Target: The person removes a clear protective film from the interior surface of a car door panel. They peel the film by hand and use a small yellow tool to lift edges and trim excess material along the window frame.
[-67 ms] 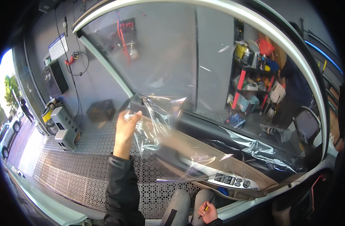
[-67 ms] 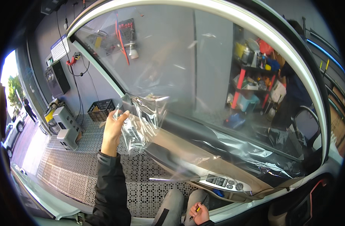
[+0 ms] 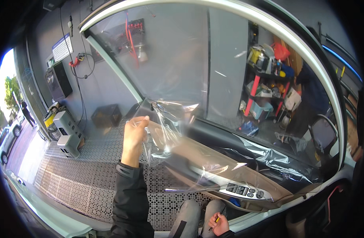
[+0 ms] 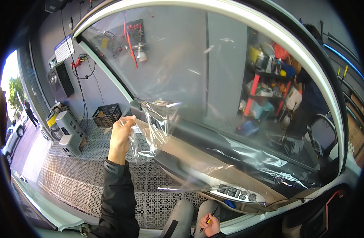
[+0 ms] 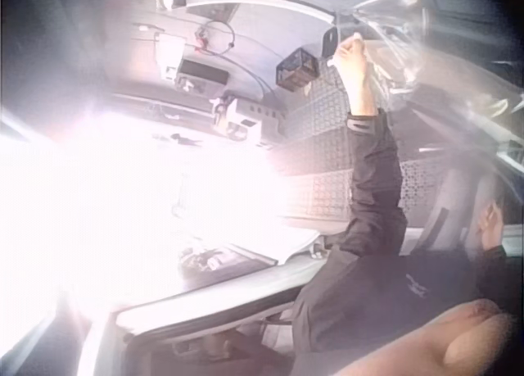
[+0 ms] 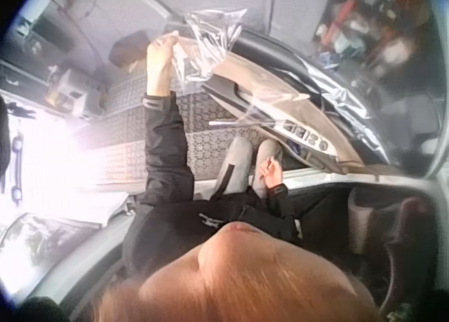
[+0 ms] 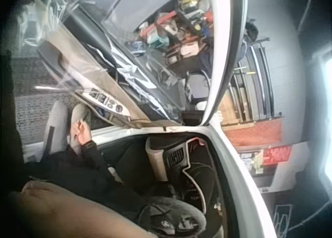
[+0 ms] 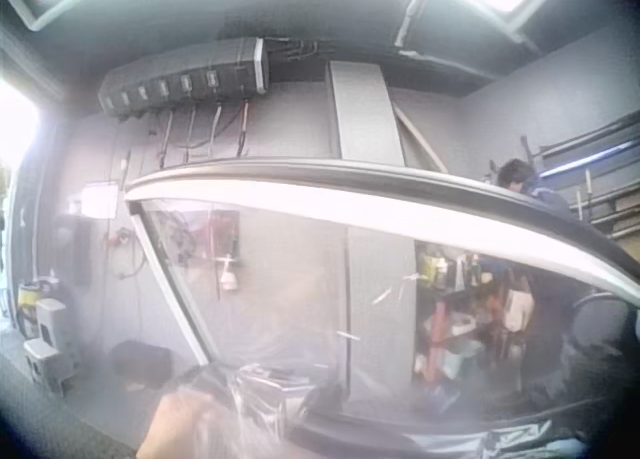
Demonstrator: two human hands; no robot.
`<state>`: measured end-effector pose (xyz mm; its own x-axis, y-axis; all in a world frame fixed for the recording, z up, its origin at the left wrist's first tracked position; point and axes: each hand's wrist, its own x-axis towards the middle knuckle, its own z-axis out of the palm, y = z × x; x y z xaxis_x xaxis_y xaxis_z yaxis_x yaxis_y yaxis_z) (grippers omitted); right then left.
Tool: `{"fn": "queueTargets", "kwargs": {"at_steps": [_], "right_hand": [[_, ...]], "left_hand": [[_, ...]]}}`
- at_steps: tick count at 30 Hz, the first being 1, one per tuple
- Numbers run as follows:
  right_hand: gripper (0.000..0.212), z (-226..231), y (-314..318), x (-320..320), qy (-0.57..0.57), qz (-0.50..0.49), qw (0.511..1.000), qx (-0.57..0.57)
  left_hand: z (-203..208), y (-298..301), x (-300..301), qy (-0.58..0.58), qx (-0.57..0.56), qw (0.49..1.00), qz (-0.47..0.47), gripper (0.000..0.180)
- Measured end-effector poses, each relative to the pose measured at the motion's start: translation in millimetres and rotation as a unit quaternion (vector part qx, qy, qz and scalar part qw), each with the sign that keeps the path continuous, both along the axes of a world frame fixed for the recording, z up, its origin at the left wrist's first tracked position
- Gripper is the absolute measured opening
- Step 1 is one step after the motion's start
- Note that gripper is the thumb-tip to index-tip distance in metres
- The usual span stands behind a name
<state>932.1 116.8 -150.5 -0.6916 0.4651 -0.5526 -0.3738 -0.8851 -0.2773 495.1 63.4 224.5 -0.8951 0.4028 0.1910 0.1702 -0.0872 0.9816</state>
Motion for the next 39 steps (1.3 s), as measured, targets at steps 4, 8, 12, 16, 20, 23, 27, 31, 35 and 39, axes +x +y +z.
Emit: {"fn": "queueTargets", "kwargs": {"at_steps": [4, 8, 12, 16, 20, 23, 27, 31, 35, 39], "right_hand": [[0.021, 1, -1, -3, 0.003, 0.024, 0.998, 0.05], [0.022, 1, 3, -1, -0.003, 0.042, 0.996, 0.077], [0.021, -1, 8, -2, -0.022, 0.05, 0.993, 0.102], [0.02, -5, 11, -4, -0.021, 0.076, 0.989, 0.123], [0.022, -3, 7, -11, -0.062, 0.056, 0.988, 0.128], [0.025, 9, 0, -16, -0.071, 0.06, 0.986, 0.136], [0.026, 29, -6, -21, -0.068, 0.056, 0.983, 0.163], [0.027, 32, -6, -26, -0.093, 0.05, 0.98, 0.17], [0.017, 17, 0, -20, -0.021, 0.076, 0.986, 0.149], [0.014, 4, 4, -11, -0.012, 0.057, 0.989, 0.139]], "left_hand": [[3, 26, 8, 0.127, 0.056, 0.989, 0.043, 0.028], [23, 56, 26, 0.217, -0.001, 0.96, 0.178, 0.03], [37, 70, 47, 0.222, 0.061, 0.951, 0.204, 0.029], [53, 74, 50, 0.221, 0.1, 0.952, 0.185, 0.024], [62, 83, 69, 0.267, 0.076, 0.956, 0.095, 0.025], [61, 86, 85, 0.332, 0.107, 0.935, 0.068, 0.022], [65, 73, 97, 0.236, 0.082, 0.968, -0.001, 0.007], [82, 63, 138, 0.266, 0.145, 0.949, -0.084, 0.012], [87, 62, 178, 0.301, 0.195, 0.93, -0.085, 0.008], [69, 50, 196, 0.254, 0.206, 0.941, -0.083, 0.011]]}}
